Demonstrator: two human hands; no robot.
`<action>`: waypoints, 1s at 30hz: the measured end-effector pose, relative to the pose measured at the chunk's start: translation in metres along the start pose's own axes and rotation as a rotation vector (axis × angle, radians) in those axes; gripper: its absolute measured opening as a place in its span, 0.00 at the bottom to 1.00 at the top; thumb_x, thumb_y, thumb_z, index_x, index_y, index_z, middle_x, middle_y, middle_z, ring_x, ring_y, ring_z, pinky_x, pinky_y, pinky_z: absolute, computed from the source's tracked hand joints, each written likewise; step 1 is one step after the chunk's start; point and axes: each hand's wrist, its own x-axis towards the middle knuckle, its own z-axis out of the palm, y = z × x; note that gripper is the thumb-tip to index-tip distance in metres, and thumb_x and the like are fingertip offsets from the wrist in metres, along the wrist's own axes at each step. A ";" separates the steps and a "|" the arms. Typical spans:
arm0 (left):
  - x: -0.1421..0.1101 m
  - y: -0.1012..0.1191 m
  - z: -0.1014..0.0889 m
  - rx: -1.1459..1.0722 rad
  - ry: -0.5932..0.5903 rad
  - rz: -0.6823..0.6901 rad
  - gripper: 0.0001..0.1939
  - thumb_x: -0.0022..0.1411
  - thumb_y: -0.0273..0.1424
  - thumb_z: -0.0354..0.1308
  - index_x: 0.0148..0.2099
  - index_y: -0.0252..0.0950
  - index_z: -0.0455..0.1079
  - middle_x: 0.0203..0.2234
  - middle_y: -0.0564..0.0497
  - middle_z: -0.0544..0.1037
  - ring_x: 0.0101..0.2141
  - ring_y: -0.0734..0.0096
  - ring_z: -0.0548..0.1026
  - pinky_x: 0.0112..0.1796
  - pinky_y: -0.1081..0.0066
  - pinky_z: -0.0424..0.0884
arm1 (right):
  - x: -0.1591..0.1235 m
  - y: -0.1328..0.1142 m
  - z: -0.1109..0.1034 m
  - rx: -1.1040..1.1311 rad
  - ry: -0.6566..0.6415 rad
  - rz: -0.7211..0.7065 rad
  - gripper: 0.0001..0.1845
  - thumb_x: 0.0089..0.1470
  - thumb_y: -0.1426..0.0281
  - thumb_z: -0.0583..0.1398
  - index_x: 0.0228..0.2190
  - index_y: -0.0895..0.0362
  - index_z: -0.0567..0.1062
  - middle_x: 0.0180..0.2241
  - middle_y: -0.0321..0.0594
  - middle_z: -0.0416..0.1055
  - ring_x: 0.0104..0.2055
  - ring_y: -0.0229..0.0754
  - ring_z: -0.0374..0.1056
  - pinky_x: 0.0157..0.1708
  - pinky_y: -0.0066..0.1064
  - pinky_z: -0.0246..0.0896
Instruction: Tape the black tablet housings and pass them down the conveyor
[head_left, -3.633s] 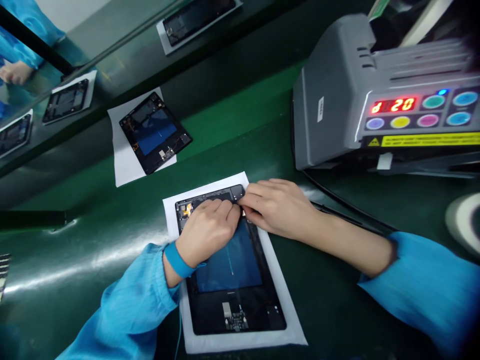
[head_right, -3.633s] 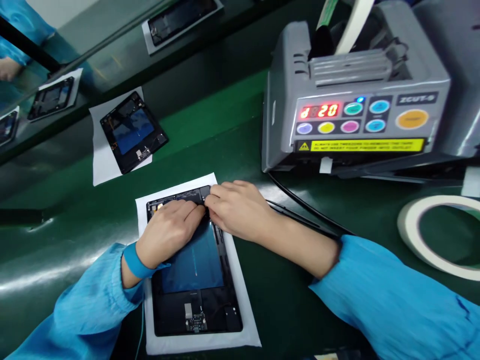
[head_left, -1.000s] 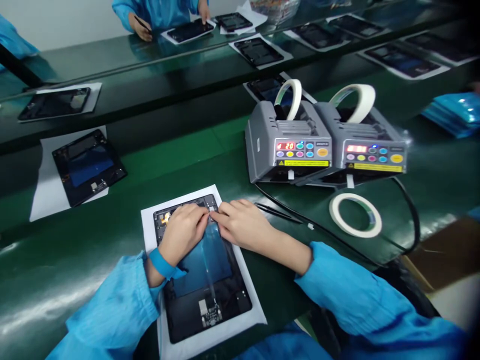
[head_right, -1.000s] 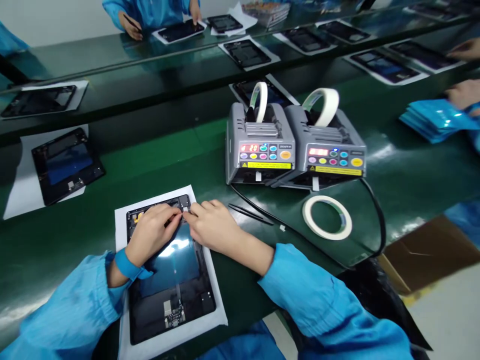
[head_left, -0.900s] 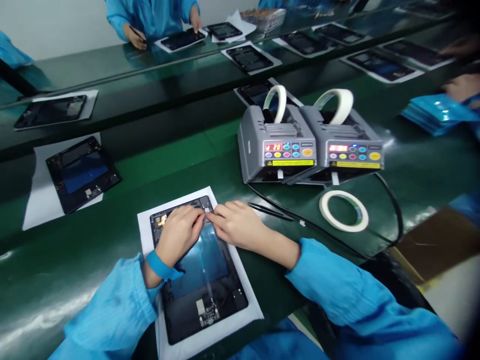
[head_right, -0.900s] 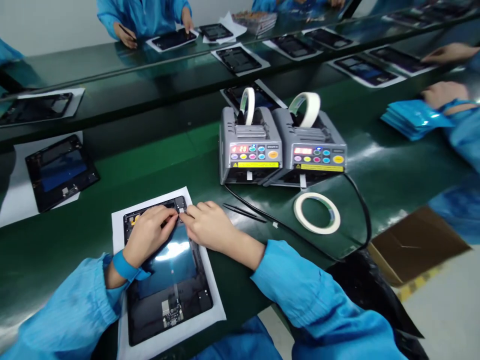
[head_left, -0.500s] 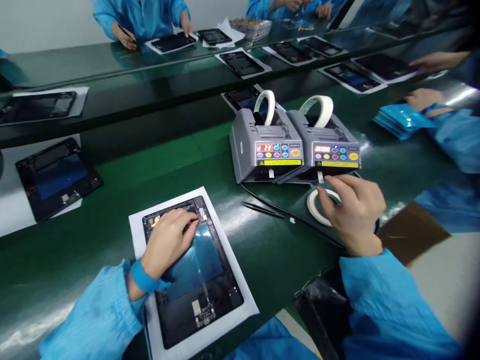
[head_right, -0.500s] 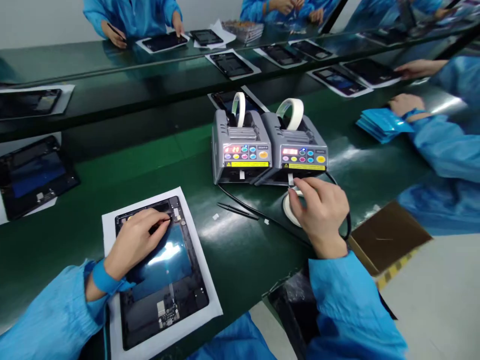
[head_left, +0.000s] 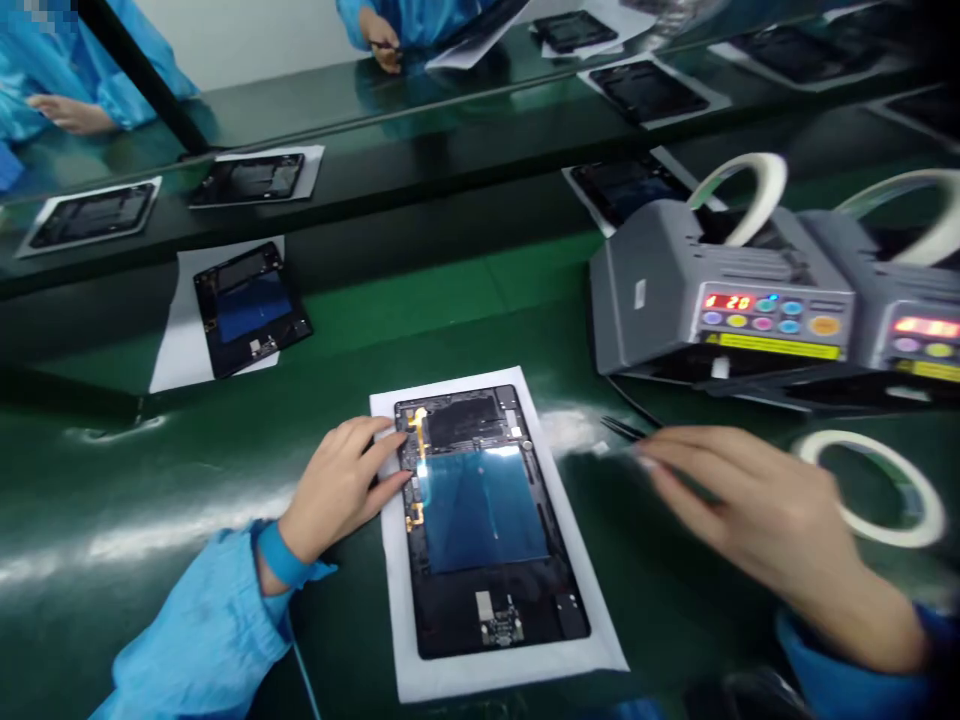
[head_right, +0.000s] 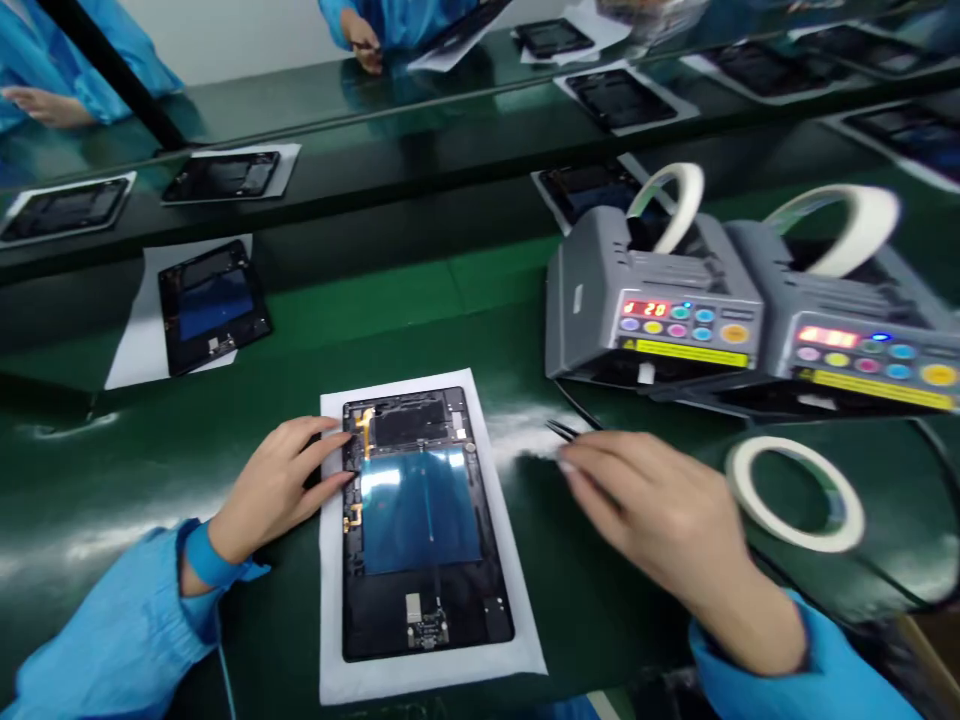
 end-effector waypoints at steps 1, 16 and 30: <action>0.002 -0.002 0.001 0.007 -0.025 0.022 0.20 0.65 0.38 0.54 0.54 0.33 0.67 0.51 0.38 0.70 0.50 0.52 0.67 0.48 0.54 0.68 | 0.016 -0.016 0.012 0.060 -0.038 -0.073 0.07 0.55 0.74 0.60 0.37 0.55 0.74 0.36 0.40 0.75 0.35 0.40 0.71 0.34 0.31 0.65; 0.002 -0.011 0.015 -0.065 -0.041 0.022 0.27 0.62 0.47 0.53 0.57 0.35 0.65 0.55 0.41 0.67 0.53 0.50 0.63 0.53 0.51 0.60 | 0.120 -0.093 0.128 0.108 -0.020 -0.186 0.06 0.57 0.72 0.58 0.35 0.58 0.75 0.34 0.36 0.76 0.32 0.36 0.70 0.29 0.28 0.60; 0.000 -0.011 0.019 -0.093 -0.046 0.010 0.25 0.62 0.46 0.54 0.56 0.36 0.65 0.53 0.43 0.68 0.54 0.52 0.63 0.55 0.52 0.58 | 0.118 -0.095 0.131 0.077 -0.043 -0.224 0.04 0.55 0.73 0.60 0.33 0.58 0.76 0.32 0.37 0.76 0.32 0.38 0.69 0.31 0.29 0.60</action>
